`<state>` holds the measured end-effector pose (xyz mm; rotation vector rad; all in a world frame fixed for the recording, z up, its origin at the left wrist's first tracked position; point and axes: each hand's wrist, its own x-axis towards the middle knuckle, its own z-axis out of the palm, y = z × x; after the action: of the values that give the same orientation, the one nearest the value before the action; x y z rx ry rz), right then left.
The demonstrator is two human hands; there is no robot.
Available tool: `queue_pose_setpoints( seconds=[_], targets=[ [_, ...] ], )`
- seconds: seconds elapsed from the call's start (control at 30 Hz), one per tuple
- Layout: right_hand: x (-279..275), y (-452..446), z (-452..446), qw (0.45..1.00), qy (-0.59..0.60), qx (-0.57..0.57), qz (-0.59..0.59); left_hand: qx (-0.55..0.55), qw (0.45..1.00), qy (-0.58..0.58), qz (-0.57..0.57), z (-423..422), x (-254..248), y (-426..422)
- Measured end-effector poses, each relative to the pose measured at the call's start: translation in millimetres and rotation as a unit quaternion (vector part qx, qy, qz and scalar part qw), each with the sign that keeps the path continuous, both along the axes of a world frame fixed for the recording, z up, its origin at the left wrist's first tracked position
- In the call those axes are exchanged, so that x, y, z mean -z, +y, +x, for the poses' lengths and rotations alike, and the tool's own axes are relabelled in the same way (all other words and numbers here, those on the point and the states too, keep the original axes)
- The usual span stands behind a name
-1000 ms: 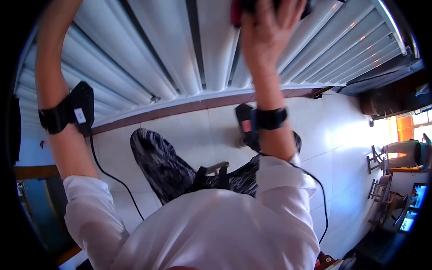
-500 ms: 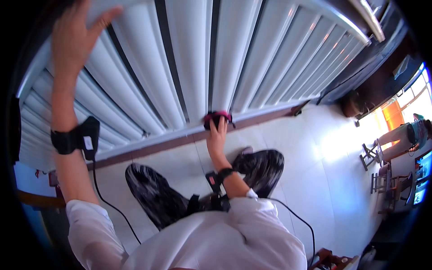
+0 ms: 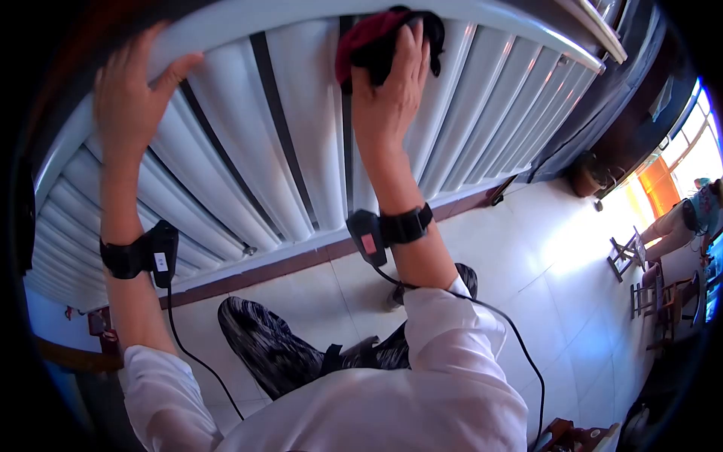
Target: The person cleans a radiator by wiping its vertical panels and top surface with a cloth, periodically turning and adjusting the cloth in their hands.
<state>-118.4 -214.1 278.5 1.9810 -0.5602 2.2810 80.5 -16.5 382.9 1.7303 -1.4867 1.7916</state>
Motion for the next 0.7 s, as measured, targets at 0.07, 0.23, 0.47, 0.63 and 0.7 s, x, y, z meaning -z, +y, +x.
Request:
queue_pose_setpoints(
  seconds=[0.07,0.23,0.47,0.63,0.7],
  targets=[
    [8.3,-4.8,2.0,0.999,0.006,0.042,-0.014,-0.024,1.0,-0.004,0.019,8.1,1.8,0.6],
    [87.2,1.5,0.4,0.999,0.046,0.024,-0.009,0.026,0.999,-0.018,-0.025,-16.2,6.9,-4.4],
    [270.7,27.4,-14.2,0.968,0.175,0.016,0.177,0.027,0.999,-0.025,-0.033,-21.6,7.6,-1.9],
    [344.5,64.5,-29.5,0.921,0.247,0.014,0.301,0.046,0.998,-0.021,-0.042,-33.9,5.2,-5.3],
    [348.7,71.3,-36.1,0.921,0.243,0.038,0.302,0.053,0.998,-0.017,-0.041,-41.4,4.8,-4.1]
  ],
)
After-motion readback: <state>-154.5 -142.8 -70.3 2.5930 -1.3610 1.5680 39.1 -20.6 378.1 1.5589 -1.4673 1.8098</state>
